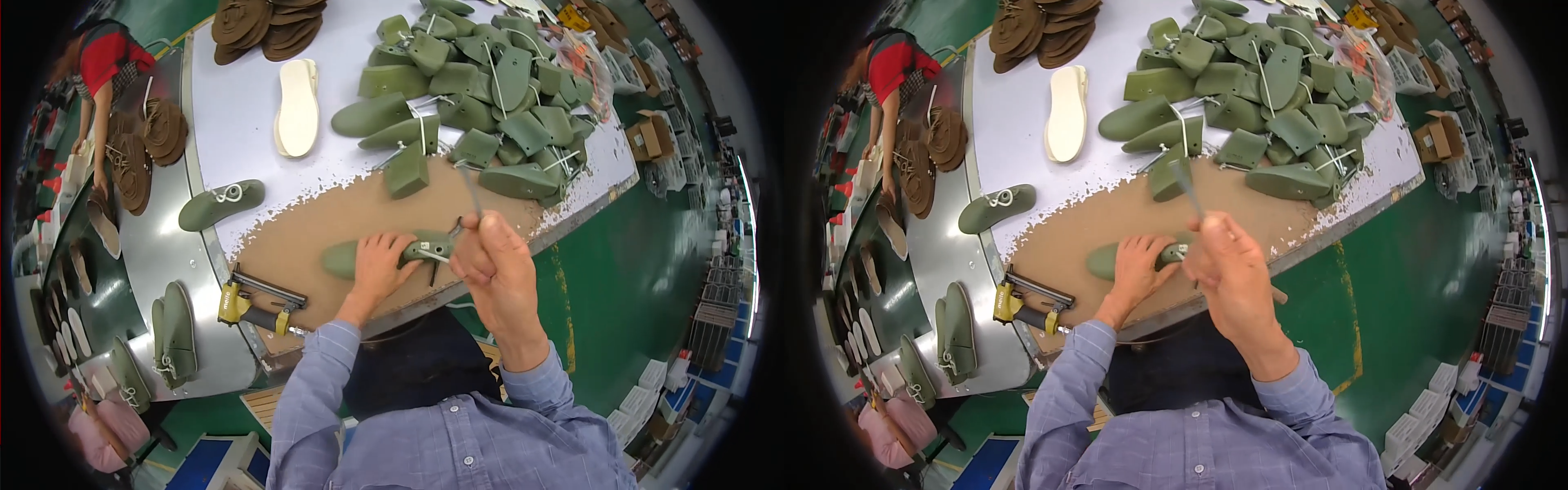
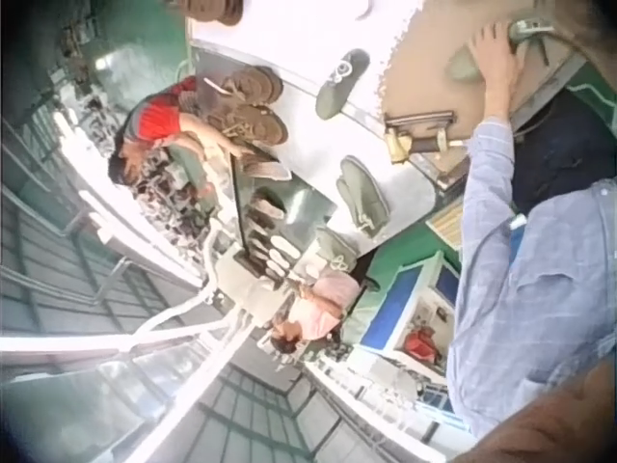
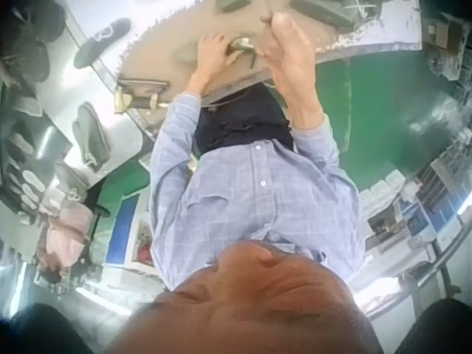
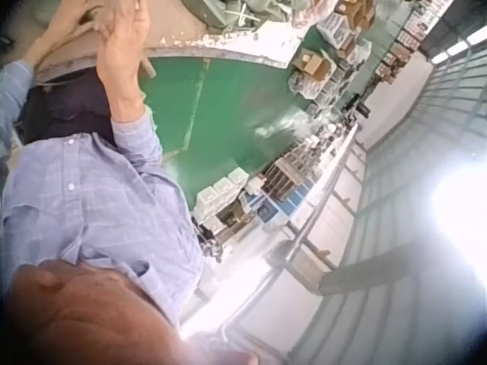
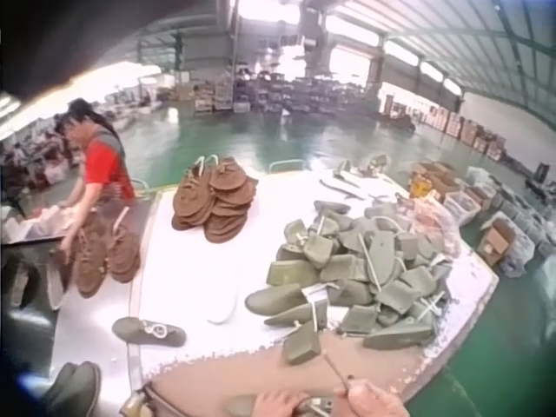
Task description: The person is assembling shoes by attaching soles to shoe lasts and securing them with tools.
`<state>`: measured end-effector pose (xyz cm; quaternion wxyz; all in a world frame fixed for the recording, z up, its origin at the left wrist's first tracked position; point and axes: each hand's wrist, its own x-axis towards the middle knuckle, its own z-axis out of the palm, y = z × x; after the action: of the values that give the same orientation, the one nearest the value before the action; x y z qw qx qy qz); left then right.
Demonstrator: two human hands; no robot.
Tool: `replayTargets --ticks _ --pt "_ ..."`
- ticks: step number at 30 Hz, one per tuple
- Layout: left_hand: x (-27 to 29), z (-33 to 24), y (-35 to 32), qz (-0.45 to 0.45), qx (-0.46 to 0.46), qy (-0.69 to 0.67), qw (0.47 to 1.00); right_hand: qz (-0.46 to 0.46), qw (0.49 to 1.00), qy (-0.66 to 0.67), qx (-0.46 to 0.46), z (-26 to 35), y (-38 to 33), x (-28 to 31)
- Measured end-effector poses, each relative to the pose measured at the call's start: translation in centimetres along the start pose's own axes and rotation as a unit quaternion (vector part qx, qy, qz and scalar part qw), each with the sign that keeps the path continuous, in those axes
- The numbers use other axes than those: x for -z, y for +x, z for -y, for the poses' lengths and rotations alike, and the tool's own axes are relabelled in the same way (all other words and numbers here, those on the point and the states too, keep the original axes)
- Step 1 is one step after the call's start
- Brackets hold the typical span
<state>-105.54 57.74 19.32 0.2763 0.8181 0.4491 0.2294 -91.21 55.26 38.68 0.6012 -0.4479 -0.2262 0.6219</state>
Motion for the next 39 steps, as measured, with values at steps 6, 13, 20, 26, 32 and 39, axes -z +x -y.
replayTargets --ticks 6,13,20,26,32,39 --pt "-1.8 1.3 -1.2 -0.107 0.089 -0.024 0.990 -0.027 0.937 -0.342 0.069 -2.7 1.2 4.2" --pt "-1.6 1.6 -1.4 -0.106 0.048 -0.056 0.992 0.067 0.782 -0.613 0.094 -9.6 3.7 9.7" --pt "-1.4 1.8 -1.4 -0.130 0.030 -0.025 0.991 0.260 0.579 -0.753 0.176 -7.7 5.8 7.5" --pt "-1.5 1.6 -1.2 -0.113 0.037 -0.032 0.992 0.205 0.628 -0.750 -0.027 -6.9 9.1 6.8" --pt "-1.8 1.5 -1.3 -0.112 0.052 -0.032 0.992 0.327 0.564 -0.745 0.138 -6.9 9.6 7.8" --pt "-1.5 1.7 -1.2 -0.114 0.037 -0.019 0.993 0.286 0.587 -0.752 0.086 -7.4 8.7 8.7"
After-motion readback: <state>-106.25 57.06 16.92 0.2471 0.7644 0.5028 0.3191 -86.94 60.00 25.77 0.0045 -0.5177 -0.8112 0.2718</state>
